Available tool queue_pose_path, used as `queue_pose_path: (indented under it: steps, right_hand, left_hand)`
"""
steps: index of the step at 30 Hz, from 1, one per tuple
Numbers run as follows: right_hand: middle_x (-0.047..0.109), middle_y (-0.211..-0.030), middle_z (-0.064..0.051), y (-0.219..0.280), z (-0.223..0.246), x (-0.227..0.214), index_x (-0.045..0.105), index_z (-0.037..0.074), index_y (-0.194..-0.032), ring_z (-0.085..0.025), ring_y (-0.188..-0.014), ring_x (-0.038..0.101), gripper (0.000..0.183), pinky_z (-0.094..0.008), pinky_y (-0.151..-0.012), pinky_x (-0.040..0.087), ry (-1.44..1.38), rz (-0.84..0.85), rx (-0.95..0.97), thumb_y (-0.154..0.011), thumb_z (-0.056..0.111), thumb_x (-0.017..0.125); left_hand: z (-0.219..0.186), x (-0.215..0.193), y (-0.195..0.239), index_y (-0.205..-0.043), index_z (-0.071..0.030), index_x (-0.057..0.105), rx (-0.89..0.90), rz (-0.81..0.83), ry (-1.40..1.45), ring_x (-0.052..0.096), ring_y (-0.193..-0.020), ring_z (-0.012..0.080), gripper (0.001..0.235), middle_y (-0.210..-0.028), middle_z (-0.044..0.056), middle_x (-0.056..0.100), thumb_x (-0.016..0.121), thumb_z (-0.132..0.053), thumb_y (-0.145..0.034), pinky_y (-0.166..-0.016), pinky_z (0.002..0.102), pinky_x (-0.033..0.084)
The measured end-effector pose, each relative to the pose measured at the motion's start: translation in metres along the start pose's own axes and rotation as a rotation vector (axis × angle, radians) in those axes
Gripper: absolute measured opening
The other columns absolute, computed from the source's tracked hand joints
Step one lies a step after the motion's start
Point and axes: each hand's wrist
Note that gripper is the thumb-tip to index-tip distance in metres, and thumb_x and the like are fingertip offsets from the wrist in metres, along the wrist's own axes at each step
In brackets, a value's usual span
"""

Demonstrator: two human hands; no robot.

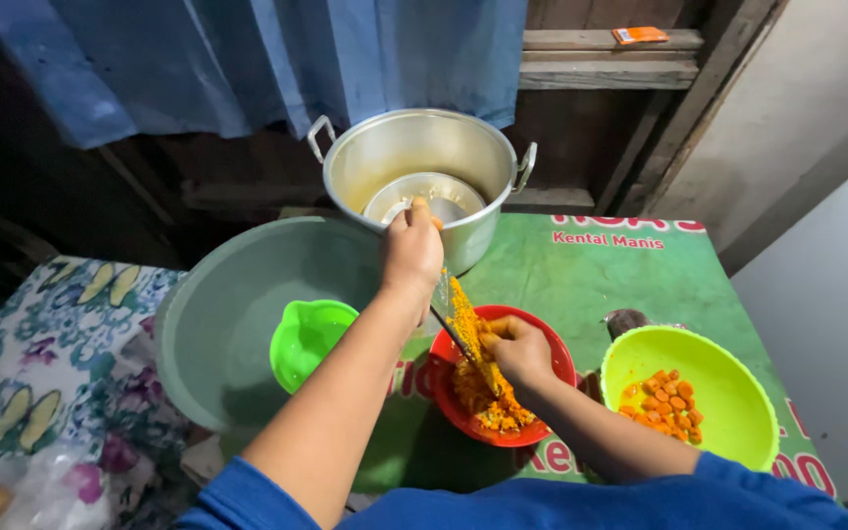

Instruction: The person grates orange vegetables, likely carrots, using a handheld metal grater over a red bowl. The grated pieces accumulate in the bowl while the person continues grating multiple pieces throughout the clip.

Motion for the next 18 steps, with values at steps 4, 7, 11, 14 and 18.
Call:
queue_pose_path:
  steps: [4, 7, 11, 14, 18]
  right_hand:
    - [0.075, -0.084, -0.01, 0.006, 0.009, 0.0, 0.075, 0.0, -0.099, -0.018, -0.071, 0.07, 0.014, -0.034, -0.065, 0.057, 0.126, 0.003, 0.153, -0.086, -0.001, 0.069]
    - [0.074, -0.082, -0.011, 0.012, 0.024, 0.004, 0.075, 0.001, -0.098, -0.017, -0.069, 0.068, 0.013, -0.034, -0.063, 0.056, -0.034, 0.056, 0.02, -0.087, 0.006, 0.07]
    - [0.076, -0.085, -0.006, 0.021, 0.026, 0.002, 0.074, 0.003, -0.099, -0.014, -0.074, 0.071, 0.014, -0.03, -0.067, 0.057, 0.073, 0.039, -0.144, -0.086, 0.005, 0.068]
    - [0.076, -0.087, -0.01, 0.012, 0.012, -0.002, 0.077, 0.0, -0.099, -0.017, -0.077, 0.071, 0.016, -0.032, -0.069, 0.056, 0.23, 0.003, 0.09, -0.085, -0.001, 0.07]
    - [0.075, -0.091, -0.012, -0.013, -0.015, -0.013, 0.072, -0.003, -0.102, -0.02, -0.078, 0.072, 0.021, -0.033, -0.07, 0.059, 0.034, 0.137, 0.164, -0.083, -0.009, 0.065]
  left_hand:
    - [0.002, -0.005, 0.001, -0.096, -0.005, 0.067, 0.02, -0.029, 0.084, 0.064, -0.083, 0.0219, 0.046, -0.089, 0.009, 0.07, 0.041, -0.043, -0.101, -0.079, 0.037, 0.051]
    - [0.001, -0.008, 0.005, -0.096, -0.005, 0.067, -0.025, -0.058, 0.052, 0.065, -0.082, 0.0228, 0.047, -0.089, 0.01, 0.071, 0.041, -0.044, -0.101, -0.077, 0.038, 0.051]
    - [-0.004, -0.009, 0.014, -0.095, -0.005, 0.068, -0.023, -0.097, 0.0, 0.067, -0.083, 0.0226, 0.048, -0.089, 0.01, 0.072, 0.042, -0.044, -0.1, -0.077, 0.038, 0.052]
    - [-0.007, -0.007, 0.02, -0.095, -0.005, 0.069, -0.003, -0.106, -0.02, 0.067, -0.082, 0.0237, 0.049, -0.088, 0.011, 0.072, 0.041, -0.045, -0.1, -0.077, 0.038, 0.052]
    - [-0.009, -0.003, 0.031, -0.095, -0.004, 0.069, 0.033, -0.106, -0.007, 0.068, -0.084, 0.0273, 0.05, -0.089, 0.014, 0.073, 0.042, -0.045, -0.1, -0.078, 0.04, 0.053]
Point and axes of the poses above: each hand's wrist, its own y-axis away from the middle knuckle, its own x-axis out of the palm, z = x × y
